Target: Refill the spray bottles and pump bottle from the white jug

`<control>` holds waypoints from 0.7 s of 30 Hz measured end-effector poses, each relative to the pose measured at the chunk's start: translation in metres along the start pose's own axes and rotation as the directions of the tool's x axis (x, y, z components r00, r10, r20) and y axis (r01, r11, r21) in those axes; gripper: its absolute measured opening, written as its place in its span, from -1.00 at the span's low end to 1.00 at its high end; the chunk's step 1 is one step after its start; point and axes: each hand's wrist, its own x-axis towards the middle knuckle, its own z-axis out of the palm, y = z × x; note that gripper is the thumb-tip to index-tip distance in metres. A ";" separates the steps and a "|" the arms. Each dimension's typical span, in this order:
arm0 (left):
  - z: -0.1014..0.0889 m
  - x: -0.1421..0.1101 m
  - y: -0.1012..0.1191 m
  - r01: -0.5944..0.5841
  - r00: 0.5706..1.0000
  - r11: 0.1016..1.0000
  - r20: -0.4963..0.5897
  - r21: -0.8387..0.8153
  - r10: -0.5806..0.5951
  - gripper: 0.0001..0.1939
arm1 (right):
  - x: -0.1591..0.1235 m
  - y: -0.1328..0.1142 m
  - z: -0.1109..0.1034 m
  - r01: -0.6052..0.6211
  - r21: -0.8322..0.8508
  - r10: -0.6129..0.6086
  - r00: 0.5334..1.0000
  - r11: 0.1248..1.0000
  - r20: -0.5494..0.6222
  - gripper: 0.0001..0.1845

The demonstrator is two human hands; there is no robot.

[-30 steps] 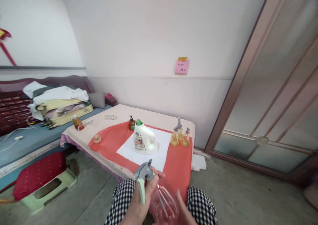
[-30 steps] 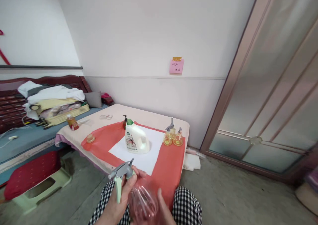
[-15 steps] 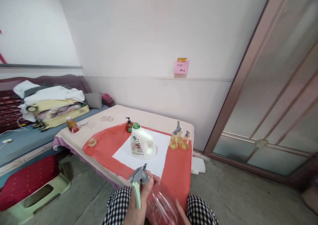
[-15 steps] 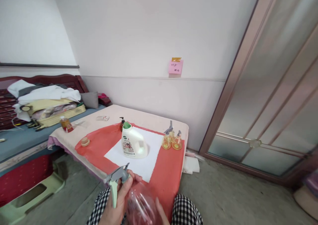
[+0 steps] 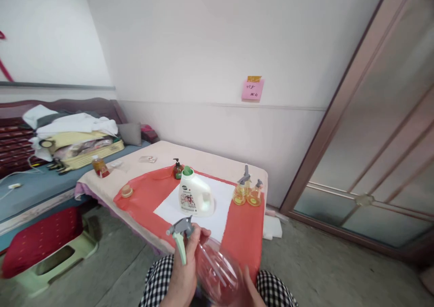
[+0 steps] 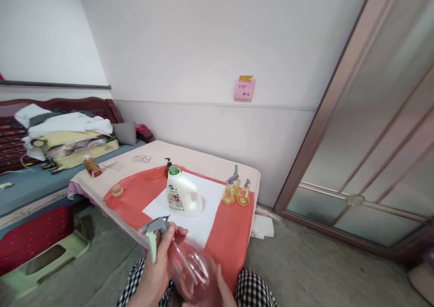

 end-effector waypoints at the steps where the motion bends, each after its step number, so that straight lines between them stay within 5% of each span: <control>1: 0.000 0.002 0.001 0.004 1.000 1.000 0.003 -0.006 -0.004 -0.64 | 0.002 0.001 -0.002 -0.059 0.007 0.059 0.998 0.998 0.012 -0.19; 3: -0.002 0.006 0.002 0.007 1.000 1.000 0.011 0.000 -0.007 -0.64 | 0.001 0.004 -0.004 -0.085 0.025 0.084 0.996 0.996 0.025 -0.25; 7: -0.005 0.010 0.000 -0.005 1.000 1.000 0.016 0.004 0.005 -0.66 | -0.003 0.005 -0.006 0.053 0.085 -0.052 0.999 0.995 -0.003 -0.20; 13: -0.003 0.007 -0.009 0.044 0.999 0.999 0.029 -0.019 -0.043 -0.65 | 0.006 0.006 -0.009 -0.181 0.106 0.183 0.983 0.978 -0.005 -0.10; 16: -0.003 0.014 -0.007 0.055 0.998 0.997 -0.001 -0.052 -0.055 -0.66 | 0.006 0.007 -0.002 -0.024 0.083 0.032 0.995 0.996 -0.098 -0.33; 21: -0.017 0.054 0.019 -0.071 0.981 0.966 -0.193 -0.247 0.023 -0.67 | 0.004 0.000 -0.004 0.217 0.031 -0.211 0.968 0.976 -0.133 -0.40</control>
